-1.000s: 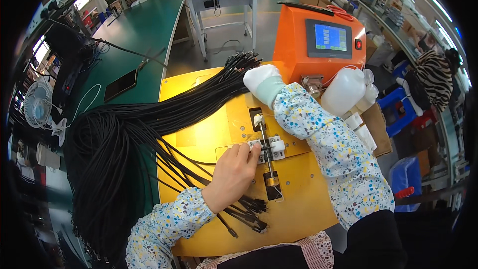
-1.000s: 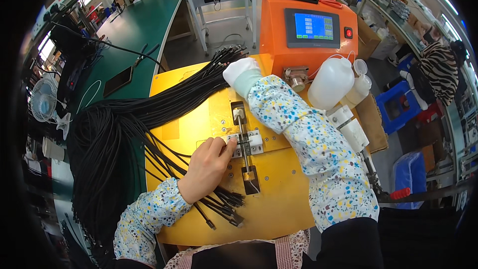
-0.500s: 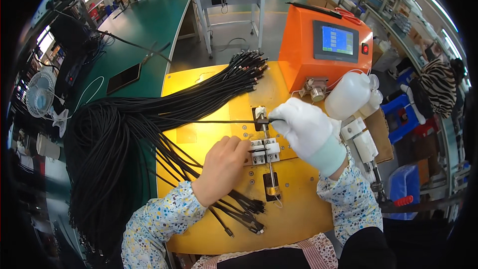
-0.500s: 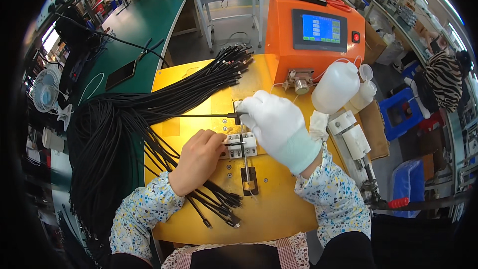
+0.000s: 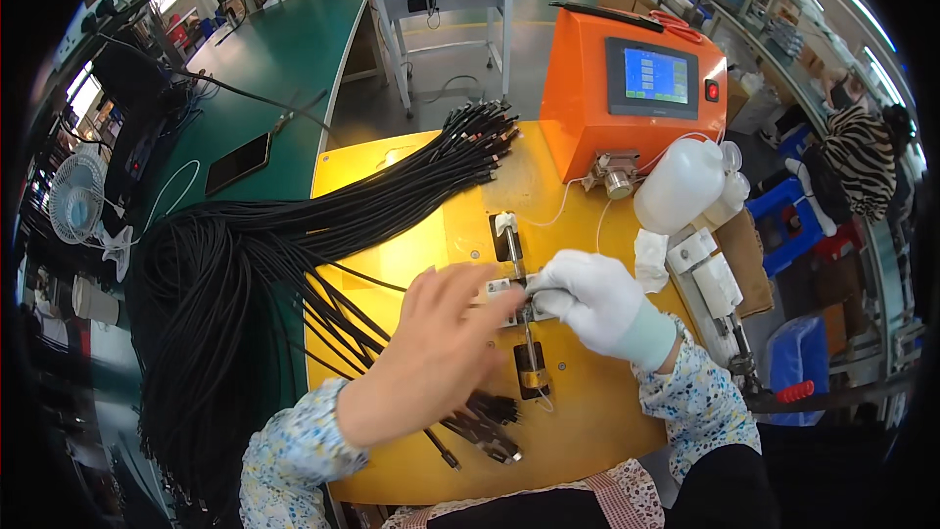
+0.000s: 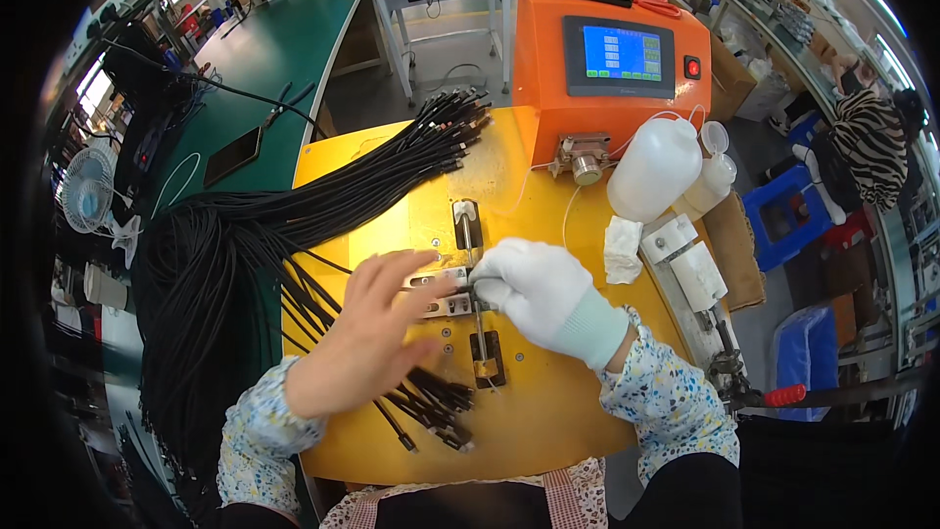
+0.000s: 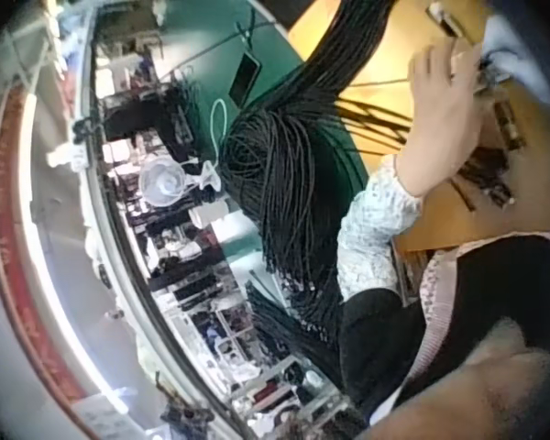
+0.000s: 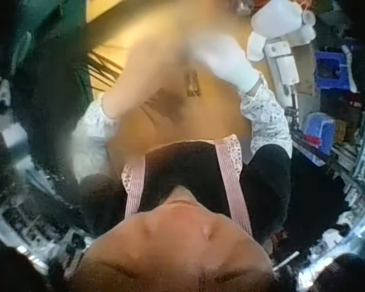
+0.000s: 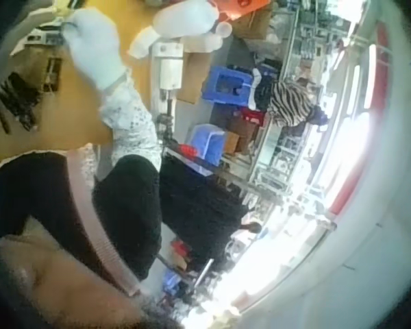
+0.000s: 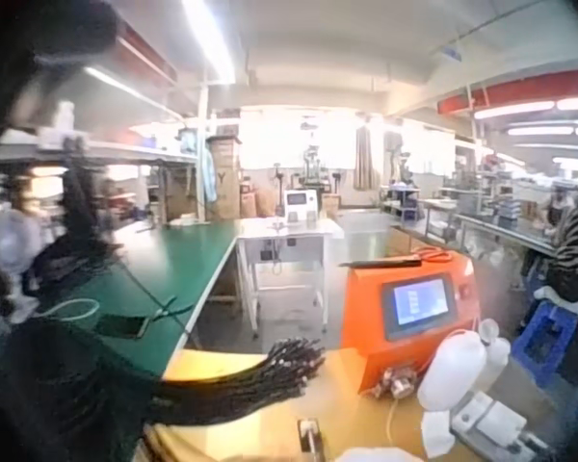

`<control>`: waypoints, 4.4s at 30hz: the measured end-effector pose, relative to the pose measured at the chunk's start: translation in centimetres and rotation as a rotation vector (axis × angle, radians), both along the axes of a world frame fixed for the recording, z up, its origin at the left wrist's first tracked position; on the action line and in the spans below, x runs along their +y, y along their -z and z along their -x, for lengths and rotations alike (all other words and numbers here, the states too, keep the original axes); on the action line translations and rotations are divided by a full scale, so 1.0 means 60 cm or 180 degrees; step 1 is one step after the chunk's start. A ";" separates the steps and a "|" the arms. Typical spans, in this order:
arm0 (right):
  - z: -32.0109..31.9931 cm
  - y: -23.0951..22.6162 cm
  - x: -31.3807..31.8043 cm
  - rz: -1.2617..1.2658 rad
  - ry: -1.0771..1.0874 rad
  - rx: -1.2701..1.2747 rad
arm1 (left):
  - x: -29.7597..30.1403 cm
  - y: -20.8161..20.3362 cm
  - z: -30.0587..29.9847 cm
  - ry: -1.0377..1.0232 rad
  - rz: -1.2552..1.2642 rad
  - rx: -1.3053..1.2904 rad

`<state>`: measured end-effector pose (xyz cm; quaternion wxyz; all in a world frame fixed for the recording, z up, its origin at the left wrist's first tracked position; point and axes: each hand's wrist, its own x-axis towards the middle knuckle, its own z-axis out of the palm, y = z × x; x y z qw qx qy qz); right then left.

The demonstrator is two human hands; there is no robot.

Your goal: The person feeds black electrical wires into an automated processing machine by hand for stripping or crimping.

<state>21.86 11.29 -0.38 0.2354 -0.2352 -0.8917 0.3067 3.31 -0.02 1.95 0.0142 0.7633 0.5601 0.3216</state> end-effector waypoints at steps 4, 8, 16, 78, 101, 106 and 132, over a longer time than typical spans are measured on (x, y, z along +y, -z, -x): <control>0.005 0.005 -0.012 0.0373 0.0077 0.0018 | 0.026 0.056 0.024 0.0294 0.0929 -0.1141; 0.011 0.011 -0.019 0.0194 0.0165 -0.0075 | 0.022 0.069 0.026 0.0108 0.1675 -0.1790; 0.008 0.029 0.000 0.0065 0.0103 0.0010 | 0.026 0.091 0.008 0.0030 0.0345 -0.0675; 0.001 0.043 0.019 -0.0808 -0.0088 -0.0172 | -0.013 0.055 0.008 0.0513 0.0280 0.0242; 0.310 0.026 0.202 -0.1951 -0.0399 -0.1784 | 0.018 0.100 0.019 0.0237 0.0098 0.0863; 0.299 -0.001 0.181 -0.3032 -0.0297 -0.0700 | 0.017 0.105 0.023 0.0209 0.0088 0.0900; -0.023 -0.066 0.022 -0.0555 0.1191 -0.0686 | -0.024 0.039 0.032 0.1723 0.2164 -0.0095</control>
